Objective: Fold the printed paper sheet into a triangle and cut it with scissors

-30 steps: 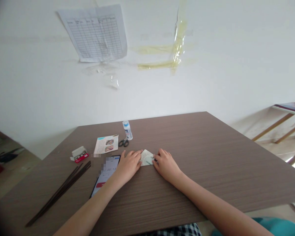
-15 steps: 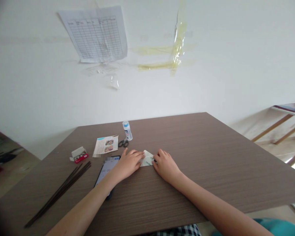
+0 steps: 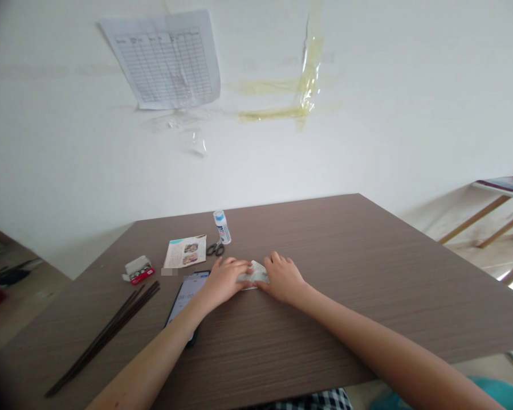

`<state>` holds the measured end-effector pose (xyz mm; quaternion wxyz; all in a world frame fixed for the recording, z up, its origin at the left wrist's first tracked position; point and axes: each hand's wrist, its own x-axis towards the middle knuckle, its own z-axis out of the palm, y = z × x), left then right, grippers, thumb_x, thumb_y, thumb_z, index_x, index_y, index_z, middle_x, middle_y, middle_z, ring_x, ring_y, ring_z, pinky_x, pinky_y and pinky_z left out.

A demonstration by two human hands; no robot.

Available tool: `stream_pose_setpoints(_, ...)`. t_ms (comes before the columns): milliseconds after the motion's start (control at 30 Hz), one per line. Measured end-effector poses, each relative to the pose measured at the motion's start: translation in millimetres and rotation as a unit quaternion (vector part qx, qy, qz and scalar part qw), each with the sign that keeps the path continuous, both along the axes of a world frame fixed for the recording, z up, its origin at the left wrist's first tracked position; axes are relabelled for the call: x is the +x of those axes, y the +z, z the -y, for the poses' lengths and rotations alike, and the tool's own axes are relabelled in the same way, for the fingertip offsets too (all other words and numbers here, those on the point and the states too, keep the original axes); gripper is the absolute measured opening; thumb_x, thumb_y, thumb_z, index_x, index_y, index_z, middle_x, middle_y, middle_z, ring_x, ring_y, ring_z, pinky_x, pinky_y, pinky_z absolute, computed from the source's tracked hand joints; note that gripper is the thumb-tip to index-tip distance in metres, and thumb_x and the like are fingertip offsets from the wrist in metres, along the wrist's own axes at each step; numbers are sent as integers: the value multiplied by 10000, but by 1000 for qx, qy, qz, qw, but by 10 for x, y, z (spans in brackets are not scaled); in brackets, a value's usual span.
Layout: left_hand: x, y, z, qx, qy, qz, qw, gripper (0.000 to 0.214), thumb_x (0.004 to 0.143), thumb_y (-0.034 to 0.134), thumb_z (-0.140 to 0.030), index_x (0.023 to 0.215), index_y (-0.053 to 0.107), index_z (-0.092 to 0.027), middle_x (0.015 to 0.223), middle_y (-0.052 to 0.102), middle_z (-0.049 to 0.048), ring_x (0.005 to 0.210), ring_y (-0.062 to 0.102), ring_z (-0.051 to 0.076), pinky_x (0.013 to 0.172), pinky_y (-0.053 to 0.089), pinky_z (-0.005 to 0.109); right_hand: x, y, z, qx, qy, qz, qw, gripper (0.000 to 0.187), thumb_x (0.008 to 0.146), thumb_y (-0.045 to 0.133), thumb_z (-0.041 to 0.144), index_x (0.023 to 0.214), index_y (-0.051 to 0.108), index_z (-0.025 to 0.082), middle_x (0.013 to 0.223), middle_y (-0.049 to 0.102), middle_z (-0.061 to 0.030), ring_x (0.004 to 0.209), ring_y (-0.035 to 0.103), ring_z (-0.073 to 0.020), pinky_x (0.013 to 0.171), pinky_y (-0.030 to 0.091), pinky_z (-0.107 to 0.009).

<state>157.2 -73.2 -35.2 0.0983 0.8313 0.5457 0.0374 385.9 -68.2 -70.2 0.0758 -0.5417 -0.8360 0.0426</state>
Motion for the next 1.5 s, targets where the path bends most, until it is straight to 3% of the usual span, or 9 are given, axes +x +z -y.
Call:
stream_pose_setpoints(267,-1,35,-23,-28,13,1,1000,277,1145,995,-292,1406,969,-381,1791,861,29,1724,715,403,1576,341,817,-10,78,-29,-68,-26,-38,997,495,1176,972,570,1476,833,202,1545,796,-219,1424,836,-419,1186,651,-492)
stream_pose_setpoints(433,-38,62,-68,-60,-2,-8,998,387,1139,1003,-392,1521,943,-406,1856,814,39,1768,656,444,1584,297,839,32,74,-59,-88,8,-62,994,552,1182,963,541,1686,848,350,1598,764,-178,1464,805,-420,1279,634,-563)
stream_pose_setpoints(567,-108,65,-91,-67,-15,-15,998,512,1148,979,-397,1646,892,-476,1883,792,25,1790,627,455,1571,276,879,79,66,-86,-88,30,-86,992,503,1173,949,495,1673,899,468,1568,766,-150,1448,780,-416,1296,627,-601)
stream_pose_setpoints(800,-258,199,-84,-75,-8,-57,996,584,1144,985,-398,1715,881,-460,1998,670,95,1905,514,504,1564,314,879,244,99,-56,-111,6,-74,991,553,1171,916,581,1716,888,495,1703,757,-179,1610,682,-490,1386,556,-704)
stream_pose_setpoints(900,-324,266,-72,-80,3,-75,994,604,1127,1001,-406,1714,883,-486,2014,651,89,1917,494,517,1555,359,855,330,69,-47,-120,8,-71,990,546,1196,877,600,1737,864,529,1883,691,-153,1791,558,-530,1482,462,-786)
stream_pose_setpoints(1033,-370,320,-48,-93,12,-89,992,627,1138,984,-411,1743,858,-517,2038,620,79,1935,458,523,1552,344,878,420,-13,-72,-134,9,-77,988,564,1204,840,640,1756,846,529,2073,533,-95,1986,304,-559,1591,217,-883)
stream_pose_setpoints(1167,-382,358,-36,-111,7,-113,987,663,1174,939,-396,1809,798,-525,2067,578,97,1972,398,501,1570,279,885,505,-52,-111,-158,14,-84,984,576,1195,813,663,1757,842,541,2121,473,-57,2008,250,-586,1574,170,-947)
stream_pose_setpoints(1300,-391,409,-44,-127,7,-136,982,727,1180,935,-399,1852,732,-588,2109,511,85,2002,330,517,1557,257,921,596,-62,-151,-177,22,-93,979,583,1182,809,616,1763,828,568,2129,461,-25,2018,231,-580,1584,159,-931)
stream_pose_setpoints(1500,-382,473,-61,-162,13,-165,973,814,1191,916,-363,1922,639,-590,2167,387,100,2041,219,512,1560,211,936,760,-133,-249,-198,50,-84,975,567,1221,758,579,1786,812,558,2154,412,-6,2033,189,-558,1614,151,-860)
